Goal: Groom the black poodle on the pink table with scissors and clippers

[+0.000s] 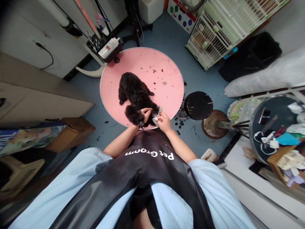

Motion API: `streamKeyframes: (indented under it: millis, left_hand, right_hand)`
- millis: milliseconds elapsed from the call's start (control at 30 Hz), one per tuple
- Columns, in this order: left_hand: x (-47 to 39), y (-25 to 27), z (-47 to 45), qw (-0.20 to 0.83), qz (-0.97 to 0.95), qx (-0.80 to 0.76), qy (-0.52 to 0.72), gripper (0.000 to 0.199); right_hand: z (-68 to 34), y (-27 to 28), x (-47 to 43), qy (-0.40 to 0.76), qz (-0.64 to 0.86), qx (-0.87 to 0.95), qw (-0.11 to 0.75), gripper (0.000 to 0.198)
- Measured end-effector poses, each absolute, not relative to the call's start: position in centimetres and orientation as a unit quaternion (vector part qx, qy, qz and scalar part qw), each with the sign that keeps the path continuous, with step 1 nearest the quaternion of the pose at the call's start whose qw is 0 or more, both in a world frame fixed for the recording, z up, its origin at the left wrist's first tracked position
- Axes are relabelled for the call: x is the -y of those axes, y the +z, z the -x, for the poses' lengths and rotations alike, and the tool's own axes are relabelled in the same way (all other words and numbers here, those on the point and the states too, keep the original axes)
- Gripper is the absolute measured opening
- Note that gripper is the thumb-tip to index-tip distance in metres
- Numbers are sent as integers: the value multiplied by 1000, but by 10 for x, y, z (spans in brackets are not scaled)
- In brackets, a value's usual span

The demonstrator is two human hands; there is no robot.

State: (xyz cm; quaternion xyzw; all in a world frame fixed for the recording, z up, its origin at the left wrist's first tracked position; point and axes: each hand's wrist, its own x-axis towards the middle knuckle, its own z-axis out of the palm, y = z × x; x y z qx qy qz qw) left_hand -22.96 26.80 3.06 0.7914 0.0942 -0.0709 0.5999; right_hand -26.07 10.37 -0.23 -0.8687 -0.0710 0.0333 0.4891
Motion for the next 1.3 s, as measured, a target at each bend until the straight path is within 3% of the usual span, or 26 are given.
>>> streamKeyframes:
  millis: [367,633,800,900,1000,1167,1300]
  left_hand:
    - [-281,18,226,561,-823,-36,-87,19]
    - [-276,24,228,589,-800,-80,-79,14]
    - [-274,21,229,602,-794,-66,-47,11]
    - [-273,16,230,616,-784,-71,1,8]
    - [-267,15,231,623,-778,-75,22,7]
    - [-254,19,235,645,-760,-67,43,9]
    - [-249,14,235,658,-746,-84,59,7]
  right_hand:
    - [251,25,-107,87,850,134,502,18]
    - [257,31,-106,129,822,22,554,23]
    - [259,61,-119,31,882,72,465,23]
    - [260,70,-129,31,927,94,361,29]
    - [261,71,-134,40,945,94,310,25]
    - [259,66,-139,33,953,34,298,24]
    - [252,49,-142,26,925,39,376,22]
